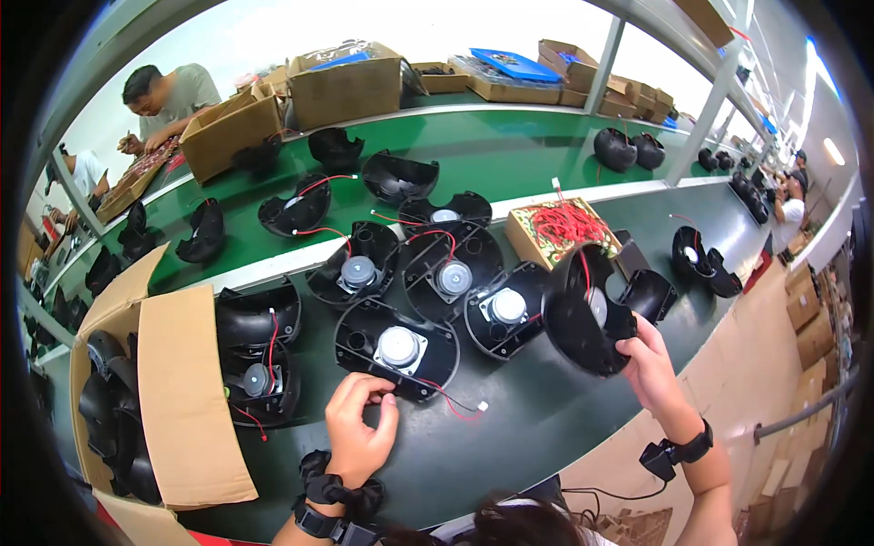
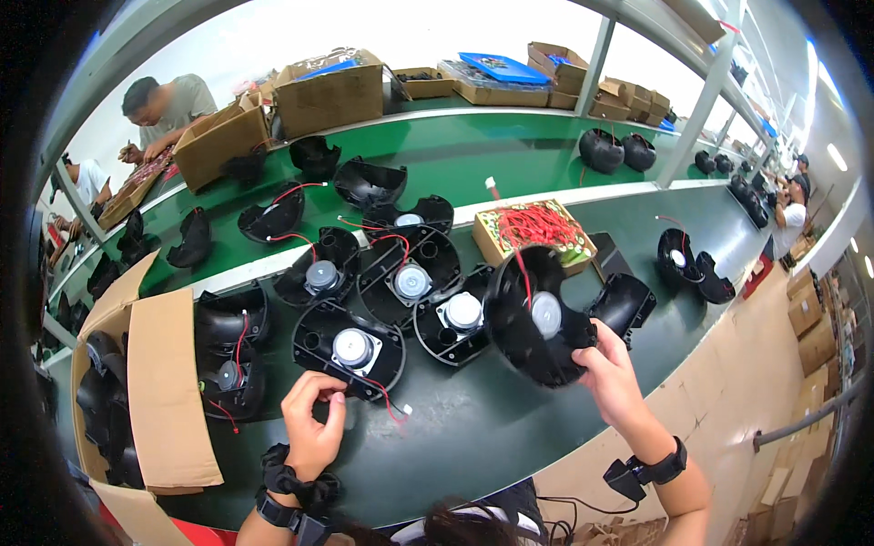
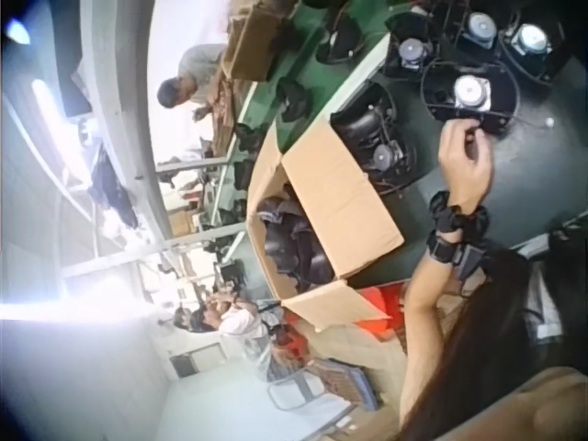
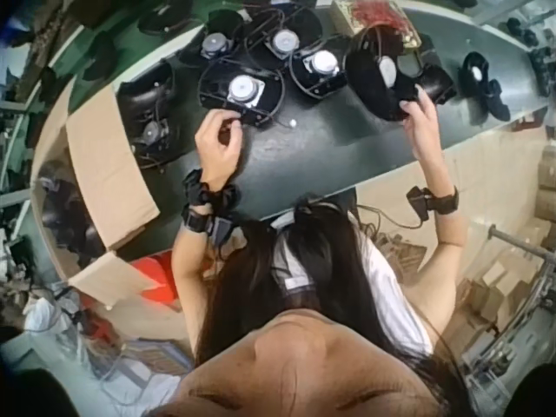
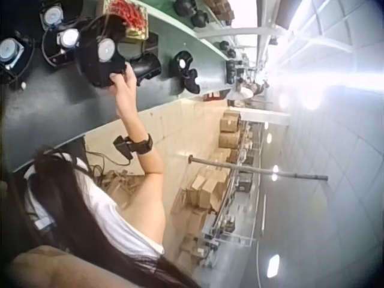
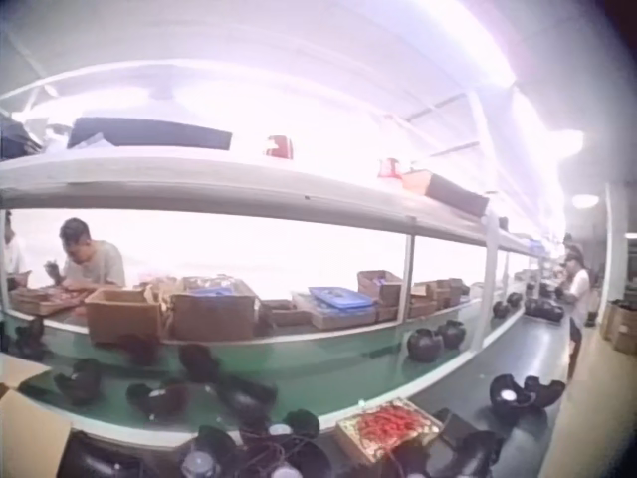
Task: Manually assembling small electronic speaker housings on a production line.
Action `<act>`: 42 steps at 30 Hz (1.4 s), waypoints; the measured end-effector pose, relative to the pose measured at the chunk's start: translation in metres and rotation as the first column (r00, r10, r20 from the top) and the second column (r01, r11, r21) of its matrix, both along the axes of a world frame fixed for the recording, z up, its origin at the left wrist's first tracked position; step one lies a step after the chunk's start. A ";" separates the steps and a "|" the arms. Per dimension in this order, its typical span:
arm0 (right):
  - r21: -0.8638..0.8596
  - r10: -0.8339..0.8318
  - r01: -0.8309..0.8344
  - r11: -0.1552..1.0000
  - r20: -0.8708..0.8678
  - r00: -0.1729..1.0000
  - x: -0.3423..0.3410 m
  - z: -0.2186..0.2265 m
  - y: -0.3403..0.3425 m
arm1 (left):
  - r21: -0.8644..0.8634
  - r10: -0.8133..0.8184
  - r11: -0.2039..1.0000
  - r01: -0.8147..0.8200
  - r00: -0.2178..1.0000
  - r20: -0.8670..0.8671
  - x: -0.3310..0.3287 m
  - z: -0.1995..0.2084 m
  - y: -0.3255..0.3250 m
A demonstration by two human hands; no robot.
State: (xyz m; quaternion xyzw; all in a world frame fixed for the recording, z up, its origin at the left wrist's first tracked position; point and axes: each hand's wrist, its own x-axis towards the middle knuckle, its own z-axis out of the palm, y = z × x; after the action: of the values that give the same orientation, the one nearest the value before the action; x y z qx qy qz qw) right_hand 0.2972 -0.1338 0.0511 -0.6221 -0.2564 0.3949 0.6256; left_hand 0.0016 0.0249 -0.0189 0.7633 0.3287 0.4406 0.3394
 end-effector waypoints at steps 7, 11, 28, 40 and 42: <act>-0.220 0.433 -0.418 0.882 0.026 0.901 0.010 -0.009 -0.045 | 0.120 -0.132 0.985 0.128 0.991 0.023 -0.004 0.003 -0.013; -0.137 0.482 -0.468 0.873 0.091 0.871 0.002 -0.015 -0.046 | 0.204 -0.292 0.938 0.279 0.956 0.036 -0.001 0.015 -0.027; 0.003 0.631 -0.657 0.754 -0.281 0.723 -0.077 -0.051 0.012 | 0.159 -0.184 0.980 0.118 0.837 0.516 0.008 0.015 -0.060; -0.496 0.829 -0.698 0.517 0.088 0.552 -0.056 -0.018 -0.030 | 0.024 -0.358 0.933 0.358 0.934 -0.018 0.028 0.021 -0.059; -0.482 0.767 -0.597 0.641 0.371 0.524 -0.049 -0.025 -0.035 | 0.014 -0.383 0.923 0.383 0.923 -0.026 0.044 0.034 -0.059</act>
State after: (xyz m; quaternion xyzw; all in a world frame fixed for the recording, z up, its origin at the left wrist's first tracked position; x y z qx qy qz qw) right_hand 0.2478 -0.1683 0.0259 -0.6391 -0.5862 0.4488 0.2158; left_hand 0.0455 -0.0336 0.0151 0.8210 0.1729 0.3602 0.4078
